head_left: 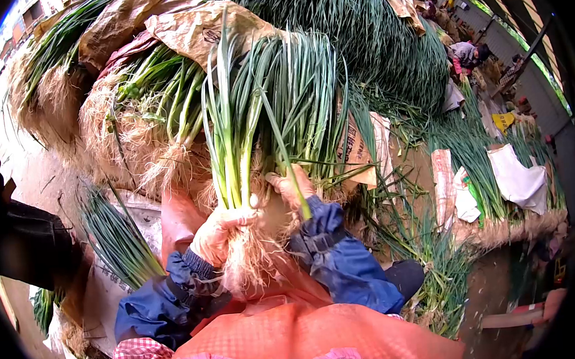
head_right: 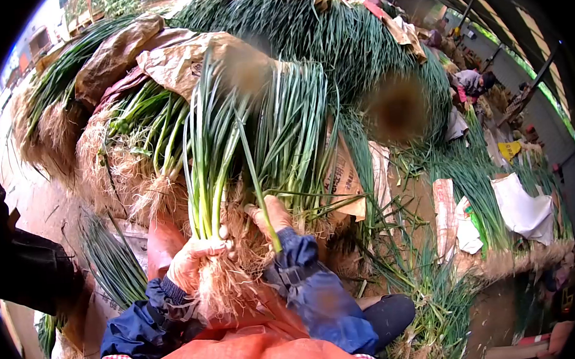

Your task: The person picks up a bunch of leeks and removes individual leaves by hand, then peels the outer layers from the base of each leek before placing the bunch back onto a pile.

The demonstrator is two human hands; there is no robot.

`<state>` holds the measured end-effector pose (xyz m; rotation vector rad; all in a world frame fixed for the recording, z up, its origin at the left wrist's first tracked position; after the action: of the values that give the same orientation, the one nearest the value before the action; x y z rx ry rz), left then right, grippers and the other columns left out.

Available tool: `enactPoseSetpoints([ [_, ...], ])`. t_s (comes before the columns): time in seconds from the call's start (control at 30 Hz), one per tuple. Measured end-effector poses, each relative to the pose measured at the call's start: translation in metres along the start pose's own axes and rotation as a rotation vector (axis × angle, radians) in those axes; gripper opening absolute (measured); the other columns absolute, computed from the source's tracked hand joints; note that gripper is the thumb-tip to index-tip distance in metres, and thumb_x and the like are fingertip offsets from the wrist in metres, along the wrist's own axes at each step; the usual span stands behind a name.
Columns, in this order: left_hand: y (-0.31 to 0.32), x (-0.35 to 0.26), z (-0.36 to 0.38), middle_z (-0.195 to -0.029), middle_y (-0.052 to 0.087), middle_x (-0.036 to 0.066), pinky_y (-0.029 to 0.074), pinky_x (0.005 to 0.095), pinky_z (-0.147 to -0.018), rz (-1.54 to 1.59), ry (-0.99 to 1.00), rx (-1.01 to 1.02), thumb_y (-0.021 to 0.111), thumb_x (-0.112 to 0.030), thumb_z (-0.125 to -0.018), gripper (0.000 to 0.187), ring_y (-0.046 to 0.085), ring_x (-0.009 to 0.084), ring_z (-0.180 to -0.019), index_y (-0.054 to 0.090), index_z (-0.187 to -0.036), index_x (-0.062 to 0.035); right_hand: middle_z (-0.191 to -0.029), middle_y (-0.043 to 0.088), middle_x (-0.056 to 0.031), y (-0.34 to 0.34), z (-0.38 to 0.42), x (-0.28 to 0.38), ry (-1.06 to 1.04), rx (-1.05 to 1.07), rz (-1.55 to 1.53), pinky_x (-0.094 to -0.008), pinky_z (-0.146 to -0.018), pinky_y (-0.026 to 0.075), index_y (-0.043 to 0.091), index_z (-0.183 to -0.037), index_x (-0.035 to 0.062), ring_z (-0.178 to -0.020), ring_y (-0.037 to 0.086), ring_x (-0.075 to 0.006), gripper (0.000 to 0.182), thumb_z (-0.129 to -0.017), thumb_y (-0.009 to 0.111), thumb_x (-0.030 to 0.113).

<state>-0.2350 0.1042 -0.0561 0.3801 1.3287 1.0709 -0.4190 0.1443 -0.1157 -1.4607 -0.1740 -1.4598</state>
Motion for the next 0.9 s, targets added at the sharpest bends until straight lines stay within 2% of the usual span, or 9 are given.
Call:
enactPoseSetpoints([
  [0.17, -0.021, 0.004, 0.016, -0.097, 0.061, 0.014, 0.052, 0.0285, -0.074, 0.048, 0.032, -0.184, 0.061, 0.002, -0.071, 0.039, 0.060, 0.0164, -0.076, 0.048, -0.108, 0.0049, -0.065, 0.061, -0.0051, -0.018, 0.055, 0.024, 0.009, 0.200, -0.614, -0.0231, -0.039, 0.042, 0.061, -0.085, 0.0023, -0.045, 0.049, -0.0091, 0.009, -0.078, 0.063, 0.008],
  [0.2, -0.021, 0.011, 0.019, -0.098, 0.061, 0.014, 0.052, 0.0286, -0.074, 0.033, -0.014, -0.191, 0.061, 0.003, -0.071, 0.042, 0.060, 0.0154, -0.076, 0.046, -0.110, 0.0046, -0.063, 0.060, -0.0042, -0.010, 0.060, 0.017, -0.219, 0.121, -0.636, -0.0252, -0.038, 0.041, 0.061, -0.086, 0.0018, -0.043, 0.050, -0.0110, 0.013, -0.076, 0.065, 0.008],
  [0.3, -0.006, 0.036, 0.013, -0.077, 0.056, 0.006, 0.051, 0.0251, -0.061, -0.124, -0.052, -0.232, 0.059, 0.008, -0.071, 0.033, 0.057, 0.0143, -0.067, 0.048, -0.102, 0.0011, -0.061, 0.056, -0.0034, 0.009, 0.065, -0.001, -0.246, -0.053, -0.047, -0.0252, -0.045, 0.046, 0.058, -0.084, 0.0010, -0.052, 0.051, -0.0112, 0.014, -0.075, 0.065, 0.008],
  [0.47, -0.013, 0.036, 0.017, -0.076, 0.056, 0.006, 0.050, 0.0255, -0.060, -0.175, -0.024, -0.306, 0.054, 0.010, -0.068, 0.031, 0.056, 0.0142, -0.064, 0.050, -0.098, 0.0025, -0.062, 0.050, -0.0021, -0.006, 0.094, 0.001, 0.062, 0.213, -0.828, -0.0218, -0.037, 0.041, 0.051, -0.080, 0.0027, -0.044, 0.048, -0.0091, 0.020, -0.085, 0.056, 0.022],
  [0.53, -0.009, 0.030, 0.017, -0.079, 0.057, 0.009, 0.050, 0.0273, -0.063, -0.113, 0.042, -0.255, 0.056, 0.007, -0.067, 0.026, 0.057, 0.0170, -0.065, 0.052, -0.093, 0.0036, -0.063, 0.049, -0.0033, -0.023, 0.130, 0.015, -0.101, 0.292, -1.148, -0.0238, -0.040, 0.043, 0.050, -0.077, 0.0051, -0.045, 0.048, -0.0114, 0.021, -0.087, 0.053, 0.023],
  [0.73, -0.010, 0.032, 0.013, -0.082, 0.057, 0.010, 0.051, 0.0285, -0.070, -0.010, 0.052, -0.171, 0.059, 0.004, -0.066, 0.027, 0.059, 0.0190, -0.074, 0.051, -0.092, 0.0051, -0.054, 0.041, 0.0008, -0.062, 0.118, -0.015, -0.308, -0.227, -1.491, -0.0217, -0.038, 0.039, 0.038, -0.067, 0.0139, -0.041, 0.043, -0.0111, 0.029, -0.091, 0.045, 0.030],
  [0.8, -0.017, 0.029, 0.017, -0.083, 0.057, 0.010, 0.051, 0.0293, -0.073, -0.063, 0.050, -0.171, 0.058, 0.004, -0.066, 0.028, 0.059, 0.0192, -0.076, 0.051, -0.093, 0.0057, -0.056, 0.044, 0.0020, -0.071, 0.112, -0.015, -0.215, 0.095, -1.215, -0.0193, -0.037, 0.036, 0.043, -0.073, 0.0132, -0.039, 0.035, -0.0085, 0.025, -0.090, 0.045, 0.032],
  [0.87, -0.013, 0.040, 0.020, -0.084, 0.057, 0.009, 0.051, 0.0291, -0.071, 0.015, 0.012, -0.114, 0.060, 0.002, -0.069, 0.031, 0.059, 0.0182, -0.075, 0.050, -0.098, 0.0038, -0.051, 0.043, 0.0030, -0.034, 0.101, 0.000, 0.302, 0.246, -1.344, -0.0180, -0.031, 0.033, 0.047, -0.075, 0.0098, -0.039, 0.041, -0.0078, 0.017, -0.088, 0.048, 0.020],
  [0.9, -0.011, 0.047, 0.018, -0.084, 0.057, 0.008, 0.051, 0.0291, -0.070, 0.031, 0.020, -0.091, 0.061, 0.001, -0.069, 0.032, 0.059, 0.0179, -0.075, 0.050, -0.099, 0.0031, -0.052, 0.045, 0.0021, -0.021, 0.086, 0.004, 0.232, 0.186, -1.153, -0.0183, -0.031, 0.034, 0.049, -0.077, 0.0080, -0.039, 0.042, -0.0081, 0.013, -0.086, 0.052, 0.017],
])
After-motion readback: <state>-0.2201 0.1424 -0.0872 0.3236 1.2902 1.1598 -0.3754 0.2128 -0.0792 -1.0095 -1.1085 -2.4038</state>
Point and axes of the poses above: each hand's wrist, its own z-axis away from the middle knuckle, its own y-axis out of the palm, x = y × z, the point moved 3 cm from there along -z, towards the middle knuckle
